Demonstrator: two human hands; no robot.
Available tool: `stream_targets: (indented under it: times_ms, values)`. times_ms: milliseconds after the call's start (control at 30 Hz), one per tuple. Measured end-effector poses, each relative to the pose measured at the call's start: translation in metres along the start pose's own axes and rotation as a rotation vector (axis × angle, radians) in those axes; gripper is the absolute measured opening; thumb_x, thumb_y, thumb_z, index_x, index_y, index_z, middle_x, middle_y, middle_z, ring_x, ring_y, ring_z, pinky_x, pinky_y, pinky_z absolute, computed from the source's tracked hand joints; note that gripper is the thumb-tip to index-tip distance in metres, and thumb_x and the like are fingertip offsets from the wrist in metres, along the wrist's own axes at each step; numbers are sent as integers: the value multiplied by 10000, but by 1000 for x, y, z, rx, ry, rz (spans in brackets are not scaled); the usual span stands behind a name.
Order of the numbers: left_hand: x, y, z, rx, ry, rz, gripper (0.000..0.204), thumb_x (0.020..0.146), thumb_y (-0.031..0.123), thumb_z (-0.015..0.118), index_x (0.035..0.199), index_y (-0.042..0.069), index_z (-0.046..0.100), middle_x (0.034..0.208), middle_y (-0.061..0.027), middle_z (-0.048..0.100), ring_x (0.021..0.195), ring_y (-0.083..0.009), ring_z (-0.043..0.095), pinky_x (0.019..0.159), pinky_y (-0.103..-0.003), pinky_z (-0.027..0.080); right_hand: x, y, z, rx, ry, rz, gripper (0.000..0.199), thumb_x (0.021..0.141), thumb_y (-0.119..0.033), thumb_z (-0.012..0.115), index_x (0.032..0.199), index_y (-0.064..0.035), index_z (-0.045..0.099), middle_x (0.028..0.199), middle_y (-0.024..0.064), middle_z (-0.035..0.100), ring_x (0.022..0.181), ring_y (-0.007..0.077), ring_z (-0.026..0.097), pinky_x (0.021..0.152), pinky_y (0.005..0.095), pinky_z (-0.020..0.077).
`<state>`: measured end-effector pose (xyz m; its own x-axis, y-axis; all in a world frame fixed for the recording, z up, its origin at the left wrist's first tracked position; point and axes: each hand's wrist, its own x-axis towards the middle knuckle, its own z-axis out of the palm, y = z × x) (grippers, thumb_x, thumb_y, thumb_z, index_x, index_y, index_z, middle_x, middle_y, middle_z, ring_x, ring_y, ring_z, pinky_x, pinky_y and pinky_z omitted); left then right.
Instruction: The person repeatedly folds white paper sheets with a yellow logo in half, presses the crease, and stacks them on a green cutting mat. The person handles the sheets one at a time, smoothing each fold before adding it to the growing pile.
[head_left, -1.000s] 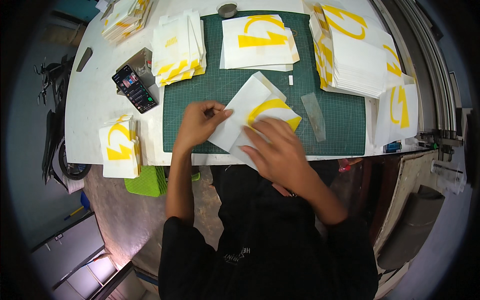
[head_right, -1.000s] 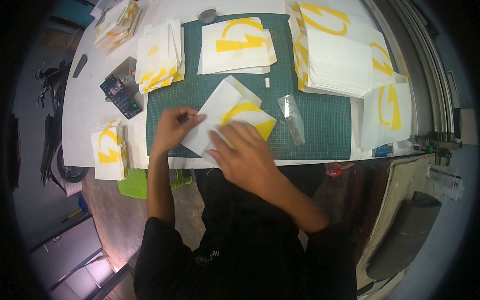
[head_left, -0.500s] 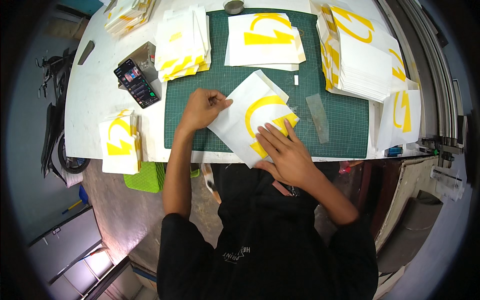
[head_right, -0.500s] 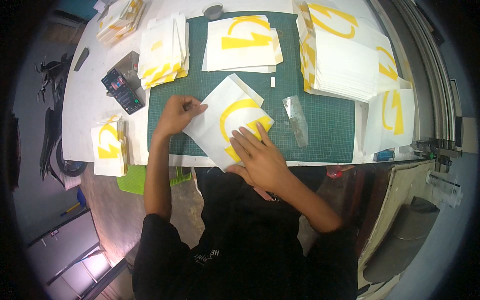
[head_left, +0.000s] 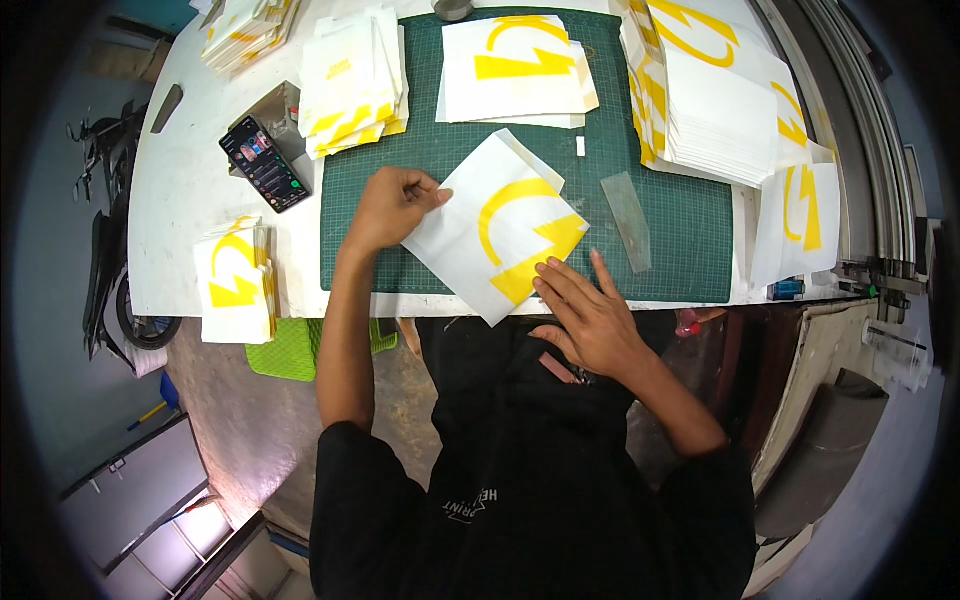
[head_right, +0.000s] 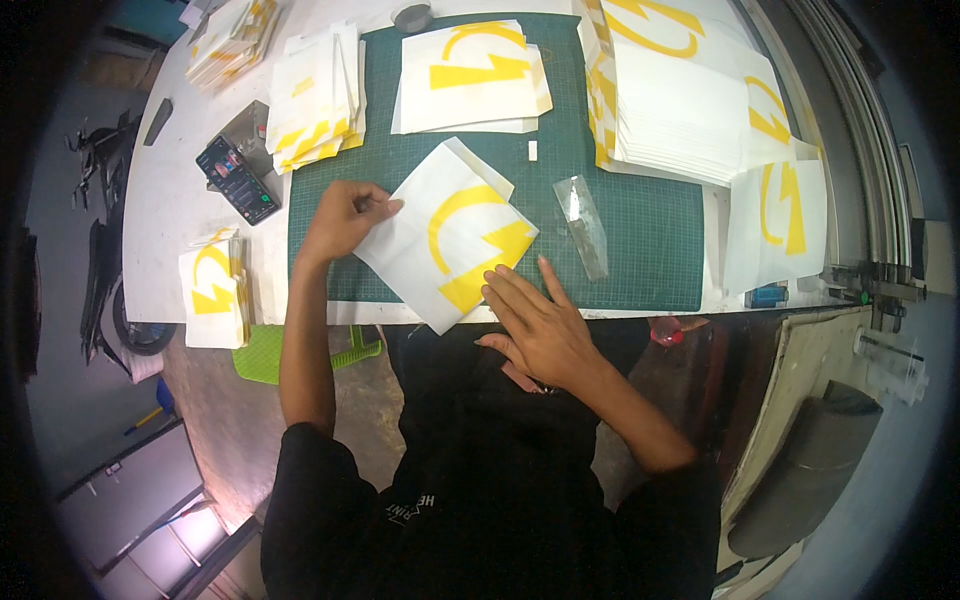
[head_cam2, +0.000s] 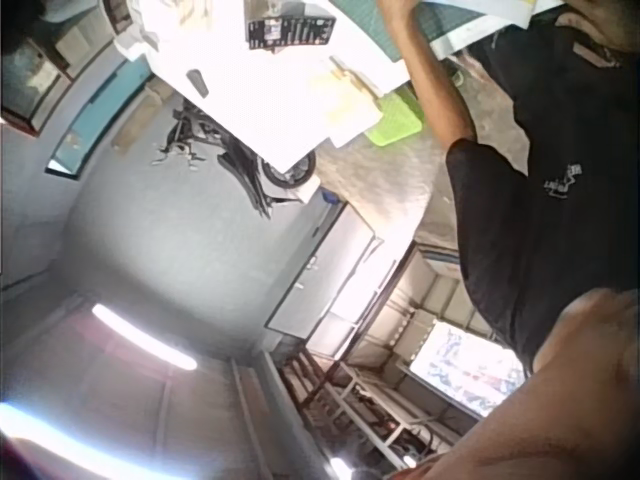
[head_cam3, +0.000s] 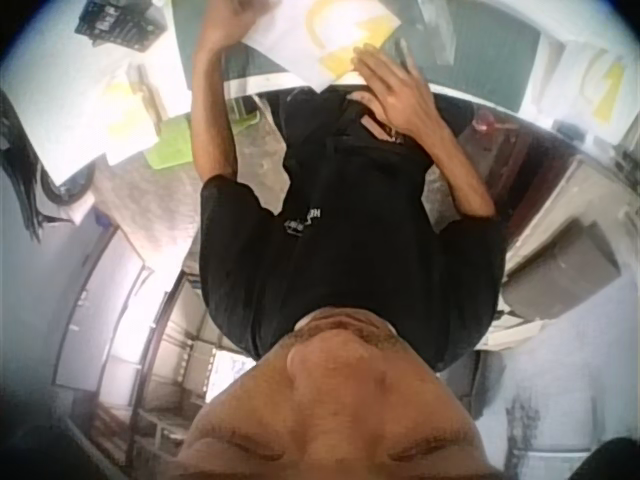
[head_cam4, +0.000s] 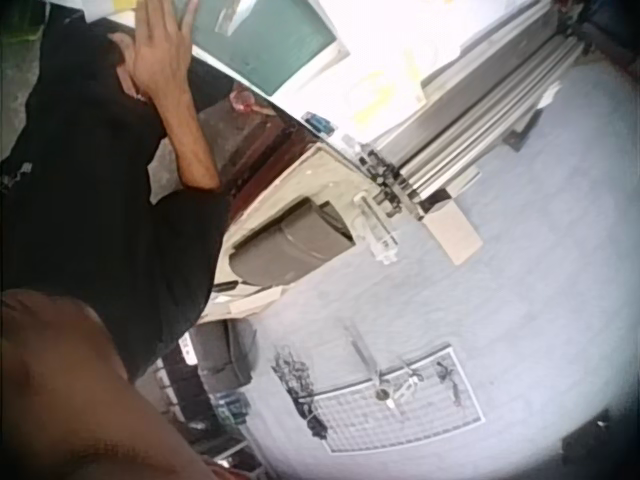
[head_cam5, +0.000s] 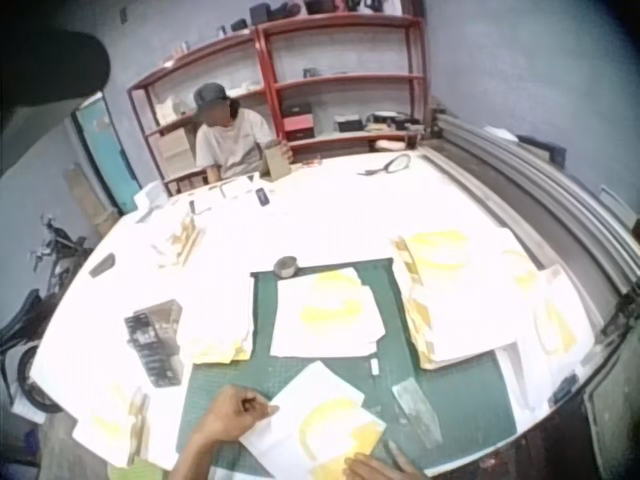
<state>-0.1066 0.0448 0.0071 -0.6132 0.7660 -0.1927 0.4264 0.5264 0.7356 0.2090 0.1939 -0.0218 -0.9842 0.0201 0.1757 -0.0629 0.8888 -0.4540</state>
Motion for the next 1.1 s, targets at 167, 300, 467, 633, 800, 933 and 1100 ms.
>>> stream_targets:
  times_ms: [167, 300, 467, 633, 800, 933, 1100]
  values:
    - [1, -3, 1, -26, -6, -3, 262, 889, 223, 848, 892, -33, 788, 682, -45, 679, 619, -91, 551, 594, -296, 473, -4, -1, 2, -60, -9, 10, 637, 988, -551, 617, 1412, -76, 640, 1520, 145, 572, 1493, 285, 461, 1247, 708, 148]
    - [0, -6, 1, -35, -11, 18, 264, 888, 224, 849, 883, -32, 784, 680, -46, 675, 613, -92, 544, 586, -300, 465, -2, 9, -16, -27, -45, 51, 637, 952, -643, 611, 1399, -194, 676, 1548, 165, 526, 1542, 352, 370, 1192, 809, 66]
    - [2, -7, 0, -15, -18, 37, 274, 899, 235, 837, 877, -32, 778, 682, -36, 673, 621, -88, 544, 593, -299, 463, -1, 17, -27, -33, -77, 65, 713, 900, -755, 585, 1380, -241, 697, 1572, 189, 469, 1572, 426, 261, 1127, 882, 31]
    - [-1, -2, 1, 27, 25, 14, 294, 921, 258, 818, 868, -27, 771, 698, -10, 678, 644, -73, 561, 607, -282, 459, 0, 8, -33, -58, 93, 117, 541, 898, -549, 736, 1282, -168, 731, 1480, 161, 540, 1510, 391, 372, 1151, 844, 91]
    - [3, -6, 8, -30, 162, -26, 313, 905, 286, 834, 870, -20, 780, 690, -21, 679, 642, -79, 567, 602, -288, 456, 35, 54, -18, -36, 473, 103, 255, 837, -169, 833, 1065, -90, 749, 1191, 69, 666, 1196, 290, 599, 1121, 627, 354]
    - [8, -2, 6, -4, 138, -7, 313, 901, 290, 836, 883, -19, 791, 704, -40, 701, 643, -90, 584, 606, -294, 465, 88, 55, -10, -36, 497, 165, 230, 861, -215, 821, 1044, -93, 754, 1140, 65, 662, 1147, 280, 576, 1076, 561, 348]
    - [8, -5, 8, -1, 170, -3, 306, 867, 270, 854, 880, -30, 793, 706, -98, 731, 600, -137, 631, 600, -308, 509, 74, 33, -1, -138, 249, 252, 815, 796, -547, 840, 1459, -134, 609, 1619, 249, 347, 1559, 476, 204, 1148, 825, 23]
